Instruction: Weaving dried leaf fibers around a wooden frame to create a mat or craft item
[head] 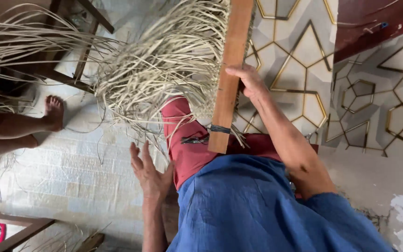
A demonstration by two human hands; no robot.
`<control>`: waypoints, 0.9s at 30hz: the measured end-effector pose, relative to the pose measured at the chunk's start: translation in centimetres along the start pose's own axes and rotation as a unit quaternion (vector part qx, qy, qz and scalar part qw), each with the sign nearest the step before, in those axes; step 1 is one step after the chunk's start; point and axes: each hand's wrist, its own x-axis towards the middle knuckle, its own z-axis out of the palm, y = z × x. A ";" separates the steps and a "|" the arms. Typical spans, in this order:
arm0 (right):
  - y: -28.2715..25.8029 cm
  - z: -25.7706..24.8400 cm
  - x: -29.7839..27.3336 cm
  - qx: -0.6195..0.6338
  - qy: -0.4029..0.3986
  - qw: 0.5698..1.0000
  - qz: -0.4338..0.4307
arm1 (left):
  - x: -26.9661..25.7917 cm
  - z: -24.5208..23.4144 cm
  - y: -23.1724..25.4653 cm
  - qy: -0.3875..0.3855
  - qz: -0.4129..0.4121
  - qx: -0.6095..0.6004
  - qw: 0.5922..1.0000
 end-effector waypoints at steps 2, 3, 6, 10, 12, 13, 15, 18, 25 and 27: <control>1.4 -1.2 0.1 -0.010 0.001 1.000 -0.003 | 0.6 -0.3 1.7 0.042 0.031 -0.029 0.998; 2.2 -1.6 0.1 -0.020 0.000 1.000 -0.007 | 0.9 -0.6 2.5 0.087 0.061 -0.057 0.993; 2.0 -2.5 -0.8 -0.040 -0.021 0.999 0.007 | -0.4 3.7 0.7 0.070 0.045 -0.094 0.992; 3.9 -3.4 1.4 -0.050 -0.041 0.998 0.014 | -3.0 6.0 4.4 -0.178 0.015 -0.074 0.981; 6.1 -3.7 2.6 0.061 -0.048 0.996 -0.032 | -3.2 8.6 4.9 -0.318 -0.098 -0.135 0.933; 4.9 -1.8 0.8 0.062 -0.047 0.996 -0.033 | -2.8 8.2 5.5 -0.319 -0.096 -0.133 0.934; 2.9 2.1 -2.7 0.136 -0.064 0.988 -0.024 | -2.2 7.4 6.7 -0.300 -0.175 -0.239 0.907; 3.5 4.3 -2.2 0.156 -0.117 0.981 -0.016 | -3.0 9.3 3.7 -0.221 -0.210 -0.224 0.926; 8.7 6.0 5.1 0.192 -0.176 0.961 0.092 | -1.8 8.5 6.6 -0.198 -0.236 -0.333 0.891; 8.2 4.2 4.7 0.134 -0.132 0.976 0.111 | -1.3 8.9 6.7 -0.266 -0.226 -0.361 0.865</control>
